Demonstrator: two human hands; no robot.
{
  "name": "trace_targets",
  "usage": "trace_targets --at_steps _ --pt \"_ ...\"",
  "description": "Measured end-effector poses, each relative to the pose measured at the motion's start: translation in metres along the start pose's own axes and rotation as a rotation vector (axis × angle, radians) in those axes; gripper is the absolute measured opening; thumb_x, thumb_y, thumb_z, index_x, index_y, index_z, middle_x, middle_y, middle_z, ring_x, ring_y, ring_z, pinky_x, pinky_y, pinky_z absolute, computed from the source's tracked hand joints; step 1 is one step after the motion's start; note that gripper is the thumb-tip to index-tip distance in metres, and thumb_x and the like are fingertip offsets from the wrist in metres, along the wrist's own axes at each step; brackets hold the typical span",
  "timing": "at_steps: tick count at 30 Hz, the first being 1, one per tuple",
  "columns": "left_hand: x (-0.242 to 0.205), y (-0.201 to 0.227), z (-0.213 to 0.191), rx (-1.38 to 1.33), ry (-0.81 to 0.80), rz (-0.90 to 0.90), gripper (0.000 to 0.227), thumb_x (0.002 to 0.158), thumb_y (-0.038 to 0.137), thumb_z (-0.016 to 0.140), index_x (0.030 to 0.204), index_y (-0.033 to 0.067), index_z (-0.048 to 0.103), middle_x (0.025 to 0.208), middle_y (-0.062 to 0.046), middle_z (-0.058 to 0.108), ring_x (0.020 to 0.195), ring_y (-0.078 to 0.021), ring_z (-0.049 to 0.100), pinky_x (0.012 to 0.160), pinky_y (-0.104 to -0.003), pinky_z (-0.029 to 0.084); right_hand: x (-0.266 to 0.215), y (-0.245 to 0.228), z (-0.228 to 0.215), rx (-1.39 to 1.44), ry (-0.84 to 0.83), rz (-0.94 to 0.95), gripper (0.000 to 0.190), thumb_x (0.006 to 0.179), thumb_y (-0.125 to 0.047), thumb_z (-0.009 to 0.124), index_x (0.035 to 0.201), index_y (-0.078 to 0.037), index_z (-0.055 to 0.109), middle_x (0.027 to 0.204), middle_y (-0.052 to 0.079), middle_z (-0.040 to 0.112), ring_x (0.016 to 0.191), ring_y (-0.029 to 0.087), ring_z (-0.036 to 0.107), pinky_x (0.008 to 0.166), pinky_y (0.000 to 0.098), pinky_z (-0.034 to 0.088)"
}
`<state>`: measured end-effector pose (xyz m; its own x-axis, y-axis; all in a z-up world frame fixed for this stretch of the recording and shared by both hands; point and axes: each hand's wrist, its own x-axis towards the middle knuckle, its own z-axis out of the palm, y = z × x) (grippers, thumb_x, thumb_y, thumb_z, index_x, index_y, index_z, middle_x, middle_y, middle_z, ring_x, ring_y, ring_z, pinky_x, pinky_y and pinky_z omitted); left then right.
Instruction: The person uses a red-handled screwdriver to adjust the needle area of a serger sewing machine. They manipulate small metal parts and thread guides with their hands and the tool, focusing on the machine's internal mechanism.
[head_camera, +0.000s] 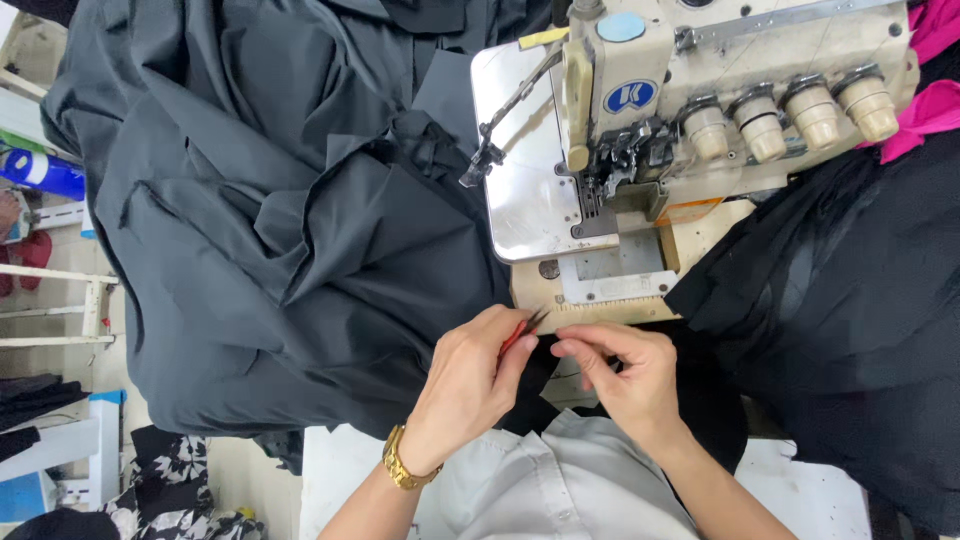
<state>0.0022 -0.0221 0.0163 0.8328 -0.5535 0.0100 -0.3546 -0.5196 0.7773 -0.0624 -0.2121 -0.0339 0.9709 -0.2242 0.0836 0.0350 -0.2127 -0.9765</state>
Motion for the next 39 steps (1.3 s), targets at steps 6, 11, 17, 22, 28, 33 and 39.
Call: trace_targets --at_steps 6,11,17,22,28,33,39 --pt "0.006 0.010 0.001 -0.085 0.035 0.024 0.030 0.107 0.008 0.052 0.132 0.0046 0.069 0.091 -0.008 0.062 0.072 -0.0240 0.060 0.072 -0.035 0.048 -0.014 0.012 0.003 -0.010 -0.003 -0.125 0.009 0.096 -0.009 0.075 0.096 -0.003 0.081 0.085 0.006 0.083 0.045 0.010 0.061 0.049 0.0192 0.050" --pt "-0.002 0.000 -0.005 0.082 0.270 0.036 0.029 0.104 0.007 0.051 0.125 0.0055 0.071 0.126 -0.012 0.066 0.110 -0.0288 0.070 0.094 -0.038 0.055 -0.017 0.013 0.000 0.029 -0.007 -0.172 0.009 0.094 -0.005 0.075 0.088 -0.004 0.080 0.086 0.008 0.076 0.052 0.008 0.055 0.054 0.0207 0.047" --pt "-0.009 0.003 -0.011 0.109 0.392 0.008 0.027 0.105 0.005 0.054 0.126 0.0051 0.072 0.101 -0.008 0.063 0.085 -0.0228 0.064 0.077 -0.035 0.052 -0.030 0.020 0.005 0.031 -0.090 -0.178 0.008 0.092 -0.007 0.077 0.085 -0.006 0.081 0.082 0.005 0.075 0.055 0.009 0.054 0.051 0.0215 0.045" --pt "0.000 0.000 0.030 -0.299 0.201 -0.169 0.023 0.093 0.019 0.079 0.114 0.0108 0.078 0.085 0.002 0.066 0.064 -0.0072 0.049 0.063 -0.025 0.049 -0.040 0.016 0.010 -0.004 -0.145 -0.171 0.003 0.088 -0.005 0.080 0.087 -0.006 0.082 0.081 0.002 0.074 0.053 0.009 0.055 0.049 0.0224 0.046" --pt "0.005 -0.003 0.058 -0.443 0.174 -0.020 0.007 0.095 0.004 0.076 0.100 0.0094 0.077 0.084 -0.001 0.072 0.071 -0.0104 0.058 0.069 -0.027 0.050 -0.054 0.042 0.001 -0.027 -0.317 -0.151 0.007 0.087 -0.005 0.081 0.087 -0.012 0.083 0.073 0.000 0.071 0.046 0.012 0.056 0.050 0.0256 0.049" --pt "0.001 -0.006 0.058 -0.443 0.237 0.035 0.008 0.100 0.003 0.072 0.093 0.0063 0.073 0.074 0.001 0.052 0.065 -0.0121 0.043 0.065 -0.028 0.040 -0.045 0.066 -0.033 -0.339 -0.356 -0.163 0.003 0.085 -0.020 0.081 0.087 -0.021 0.079 0.073 -0.006 0.068 0.046 0.009 0.053 0.052 0.0268 0.045" --pt "-0.004 -0.006 0.059 -0.383 0.223 0.138 0.007 0.097 0.002 0.075 0.104 0.0027 0.075 0.094 -0.008 0.075 0.080 -0.0200 0.069 0.074 -0.030 0.054 0.009 0.004 -0.053 -0.393 -0.051 -0.585 0.017 0.098 -0.001 0.072 0.114 0.003 0.075 0.110 0.019 0.076 0.091 0.027 0.076 0.086 0.0343 0.062"
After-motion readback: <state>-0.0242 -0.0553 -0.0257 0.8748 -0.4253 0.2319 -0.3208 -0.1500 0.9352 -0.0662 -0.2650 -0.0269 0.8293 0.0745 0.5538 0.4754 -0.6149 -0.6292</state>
